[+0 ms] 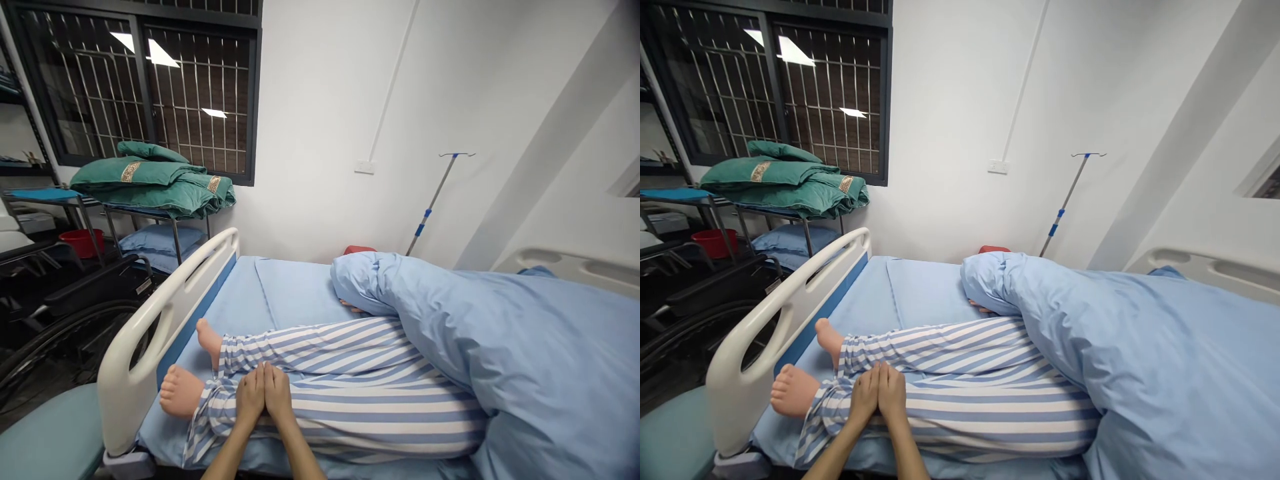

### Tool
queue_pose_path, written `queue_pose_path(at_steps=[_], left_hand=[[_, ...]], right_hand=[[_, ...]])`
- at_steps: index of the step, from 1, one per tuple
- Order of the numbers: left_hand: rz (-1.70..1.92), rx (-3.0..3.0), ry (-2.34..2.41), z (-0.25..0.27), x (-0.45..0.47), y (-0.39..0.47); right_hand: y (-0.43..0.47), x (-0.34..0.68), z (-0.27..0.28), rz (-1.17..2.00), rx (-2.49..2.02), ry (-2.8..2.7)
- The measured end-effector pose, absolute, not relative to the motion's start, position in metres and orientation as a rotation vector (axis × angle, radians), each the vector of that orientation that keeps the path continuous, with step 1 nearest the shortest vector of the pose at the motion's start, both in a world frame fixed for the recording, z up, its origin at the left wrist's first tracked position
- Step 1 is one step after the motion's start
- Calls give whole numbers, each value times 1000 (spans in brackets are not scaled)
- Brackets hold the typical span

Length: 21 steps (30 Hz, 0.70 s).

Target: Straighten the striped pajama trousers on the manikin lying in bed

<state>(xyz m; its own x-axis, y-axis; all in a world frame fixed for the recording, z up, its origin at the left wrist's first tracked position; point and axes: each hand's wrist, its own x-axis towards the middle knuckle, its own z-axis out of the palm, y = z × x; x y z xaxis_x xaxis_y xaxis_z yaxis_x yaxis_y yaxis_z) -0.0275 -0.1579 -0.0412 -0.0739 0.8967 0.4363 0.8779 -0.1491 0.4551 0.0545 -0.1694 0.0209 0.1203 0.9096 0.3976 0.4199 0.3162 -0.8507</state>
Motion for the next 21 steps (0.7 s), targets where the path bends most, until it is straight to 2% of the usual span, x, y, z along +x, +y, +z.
queue_pose_path(at_steps=[8,17,21], left_hand=[[1028,1923,1937,-28,-25,-161],[1201,1399,1381,55,4,-143],[1350,1181,1371,54,16,-145]], right_hand=[[-169,56,13,558,-1313,-1441],[-164,63,12,702,-1317,-1237],[-163,66,15,770,-1315,-1211]])
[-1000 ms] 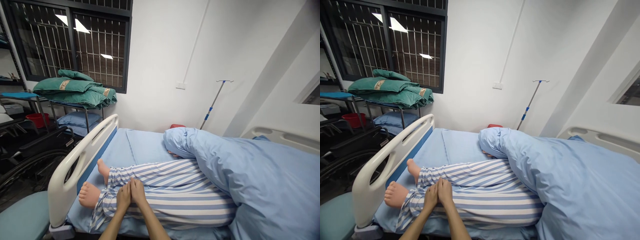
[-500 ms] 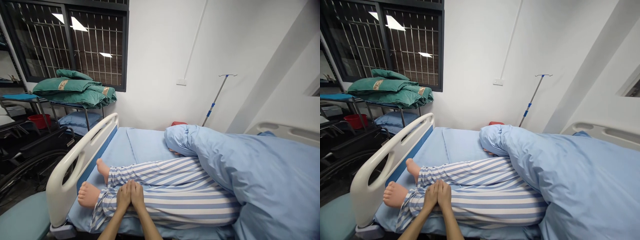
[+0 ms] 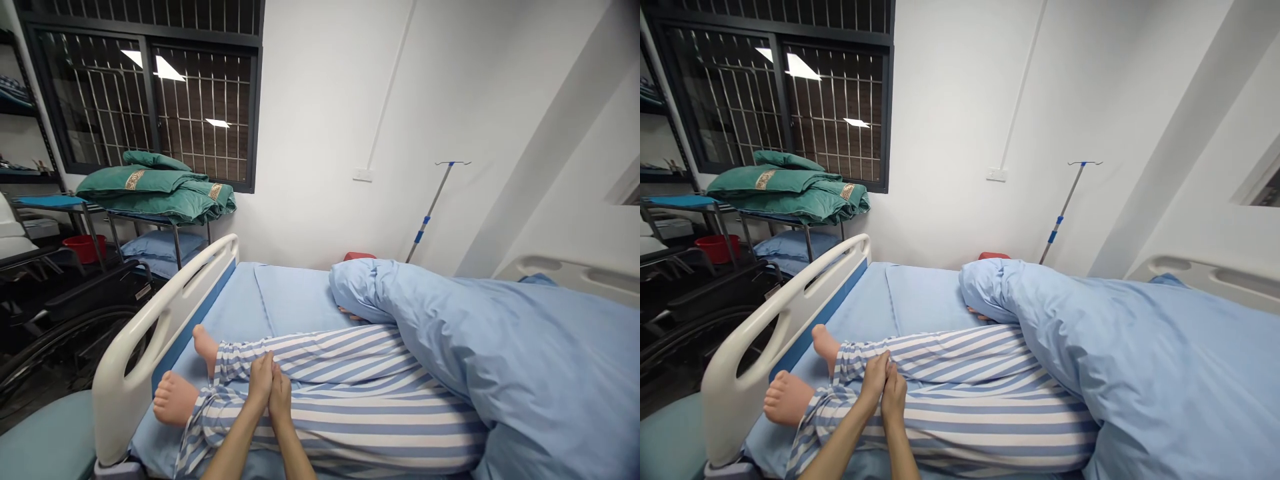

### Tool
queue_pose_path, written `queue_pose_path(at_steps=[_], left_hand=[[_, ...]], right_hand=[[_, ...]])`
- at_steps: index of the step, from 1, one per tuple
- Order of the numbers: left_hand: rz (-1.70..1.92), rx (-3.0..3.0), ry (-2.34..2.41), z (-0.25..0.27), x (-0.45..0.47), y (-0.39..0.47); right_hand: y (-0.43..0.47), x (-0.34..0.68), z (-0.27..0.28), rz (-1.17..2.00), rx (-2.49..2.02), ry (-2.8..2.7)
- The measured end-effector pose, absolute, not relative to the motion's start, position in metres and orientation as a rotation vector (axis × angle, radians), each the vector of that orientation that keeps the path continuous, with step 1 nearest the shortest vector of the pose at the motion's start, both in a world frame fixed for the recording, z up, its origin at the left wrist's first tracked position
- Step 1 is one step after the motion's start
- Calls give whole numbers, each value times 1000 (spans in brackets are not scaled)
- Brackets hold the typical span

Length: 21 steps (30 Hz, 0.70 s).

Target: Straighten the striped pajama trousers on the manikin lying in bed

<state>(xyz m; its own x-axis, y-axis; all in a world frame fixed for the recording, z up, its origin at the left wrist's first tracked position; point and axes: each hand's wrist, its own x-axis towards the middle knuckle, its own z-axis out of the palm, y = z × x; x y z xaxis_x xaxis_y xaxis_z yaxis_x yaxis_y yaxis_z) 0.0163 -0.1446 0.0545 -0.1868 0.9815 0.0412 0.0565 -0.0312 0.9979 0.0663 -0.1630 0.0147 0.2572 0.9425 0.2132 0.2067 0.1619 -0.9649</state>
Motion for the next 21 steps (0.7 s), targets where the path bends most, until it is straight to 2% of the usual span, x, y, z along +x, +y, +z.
queue_pose_path(at_steps=[6,14,21], left_hand=[[1314,1325,1623,14,11,-156],[1218,1508,1677,8,9,-158],[968,2089,2010,-35,16,-157]], right_hand=[[-163,66,10,735,-1356,-1151],[-162,69,18,779,-1369,-1218],[-163,94,38,584,-1586,-1578]])
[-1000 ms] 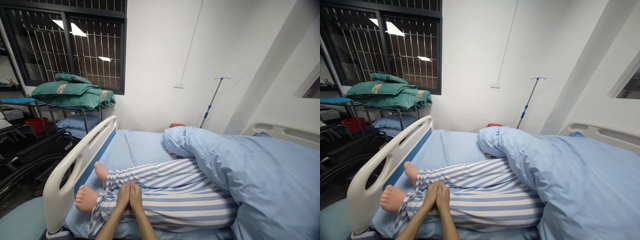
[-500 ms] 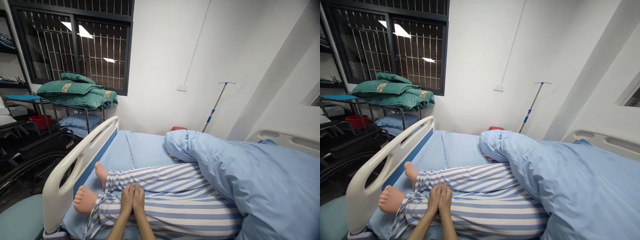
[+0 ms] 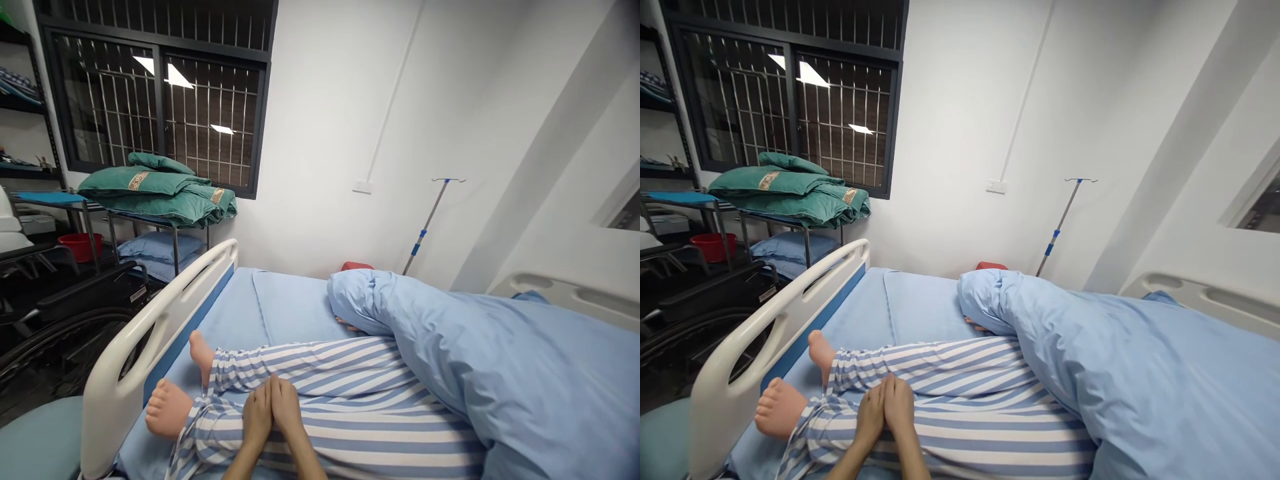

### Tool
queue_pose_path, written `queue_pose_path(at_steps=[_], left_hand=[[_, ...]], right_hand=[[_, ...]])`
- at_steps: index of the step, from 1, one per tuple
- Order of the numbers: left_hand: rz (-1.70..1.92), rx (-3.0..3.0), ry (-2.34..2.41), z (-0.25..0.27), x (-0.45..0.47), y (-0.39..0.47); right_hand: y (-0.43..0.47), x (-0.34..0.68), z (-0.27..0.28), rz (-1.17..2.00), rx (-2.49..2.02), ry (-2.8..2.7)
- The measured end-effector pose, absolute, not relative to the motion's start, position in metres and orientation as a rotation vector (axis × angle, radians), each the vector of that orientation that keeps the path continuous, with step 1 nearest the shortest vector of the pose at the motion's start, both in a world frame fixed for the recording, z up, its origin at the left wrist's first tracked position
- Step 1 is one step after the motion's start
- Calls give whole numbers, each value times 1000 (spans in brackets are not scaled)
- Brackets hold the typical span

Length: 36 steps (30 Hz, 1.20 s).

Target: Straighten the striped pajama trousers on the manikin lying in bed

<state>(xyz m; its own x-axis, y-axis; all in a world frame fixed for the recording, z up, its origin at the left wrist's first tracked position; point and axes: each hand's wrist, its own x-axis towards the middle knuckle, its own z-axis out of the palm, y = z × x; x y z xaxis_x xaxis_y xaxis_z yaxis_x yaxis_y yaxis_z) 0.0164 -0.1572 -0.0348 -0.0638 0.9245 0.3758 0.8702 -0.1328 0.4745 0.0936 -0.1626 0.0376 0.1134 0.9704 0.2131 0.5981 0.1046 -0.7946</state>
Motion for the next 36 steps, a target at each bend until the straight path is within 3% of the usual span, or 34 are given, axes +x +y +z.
queue_pose_path(at_steps=[5,14,19,25,29,36], left_hand=[[963,2217,2082,-48,16,-155],[874,2296,2045,-43,23,-162],[887,2028,1979,-22,23,-165],[1131,1568,1395,30,40,-159],[1246,1343,1257,62,60,-155],[1332,1186,1486,40,65,-161]], right_hand=[[-167,96,44,470,-1585,-1664],[-177,101,13,603,-1369,-1407],[-173,103,13,642,-1328,-1375],[-170,107,13,719,-1265,-1206],[-169,111,13,780,-1252,-1106],[-167,113,12,717,-1282,-999]])
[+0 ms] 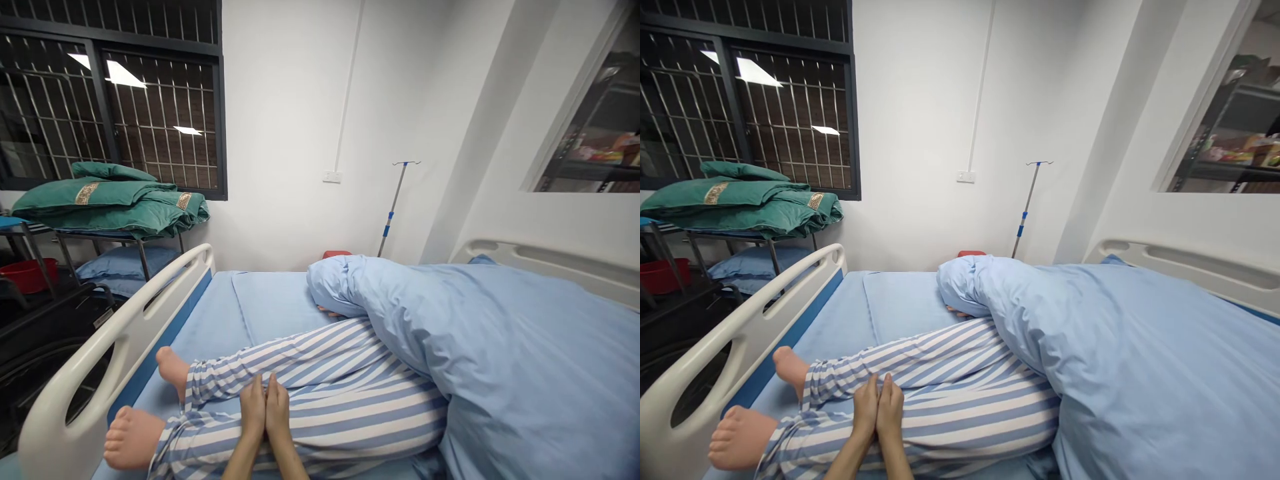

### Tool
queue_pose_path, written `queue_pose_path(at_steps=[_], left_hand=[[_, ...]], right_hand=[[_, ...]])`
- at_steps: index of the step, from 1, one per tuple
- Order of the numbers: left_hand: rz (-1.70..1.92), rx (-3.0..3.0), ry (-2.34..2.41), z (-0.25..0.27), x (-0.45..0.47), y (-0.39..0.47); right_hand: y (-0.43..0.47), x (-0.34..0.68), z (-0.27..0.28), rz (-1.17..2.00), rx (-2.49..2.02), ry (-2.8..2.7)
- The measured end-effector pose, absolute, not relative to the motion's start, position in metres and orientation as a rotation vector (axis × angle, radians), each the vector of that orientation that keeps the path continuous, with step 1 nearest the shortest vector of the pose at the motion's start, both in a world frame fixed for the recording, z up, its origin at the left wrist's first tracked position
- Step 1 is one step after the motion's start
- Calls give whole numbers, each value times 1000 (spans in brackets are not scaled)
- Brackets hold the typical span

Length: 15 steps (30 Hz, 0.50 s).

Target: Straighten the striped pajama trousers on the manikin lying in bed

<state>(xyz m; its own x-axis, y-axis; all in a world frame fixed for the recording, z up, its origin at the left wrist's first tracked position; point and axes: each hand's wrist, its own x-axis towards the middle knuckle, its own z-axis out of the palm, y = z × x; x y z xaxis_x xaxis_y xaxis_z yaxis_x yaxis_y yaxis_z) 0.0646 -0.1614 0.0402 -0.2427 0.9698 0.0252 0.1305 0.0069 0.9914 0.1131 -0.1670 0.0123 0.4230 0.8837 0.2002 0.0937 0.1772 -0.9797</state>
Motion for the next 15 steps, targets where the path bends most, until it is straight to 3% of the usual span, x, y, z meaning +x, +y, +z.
queue_pose_path(at_steps=[15], left_hand=[[1174,1548,1576,20,60,-166]], right_hand=[[-167,124,32,549,-1494,-1280]])
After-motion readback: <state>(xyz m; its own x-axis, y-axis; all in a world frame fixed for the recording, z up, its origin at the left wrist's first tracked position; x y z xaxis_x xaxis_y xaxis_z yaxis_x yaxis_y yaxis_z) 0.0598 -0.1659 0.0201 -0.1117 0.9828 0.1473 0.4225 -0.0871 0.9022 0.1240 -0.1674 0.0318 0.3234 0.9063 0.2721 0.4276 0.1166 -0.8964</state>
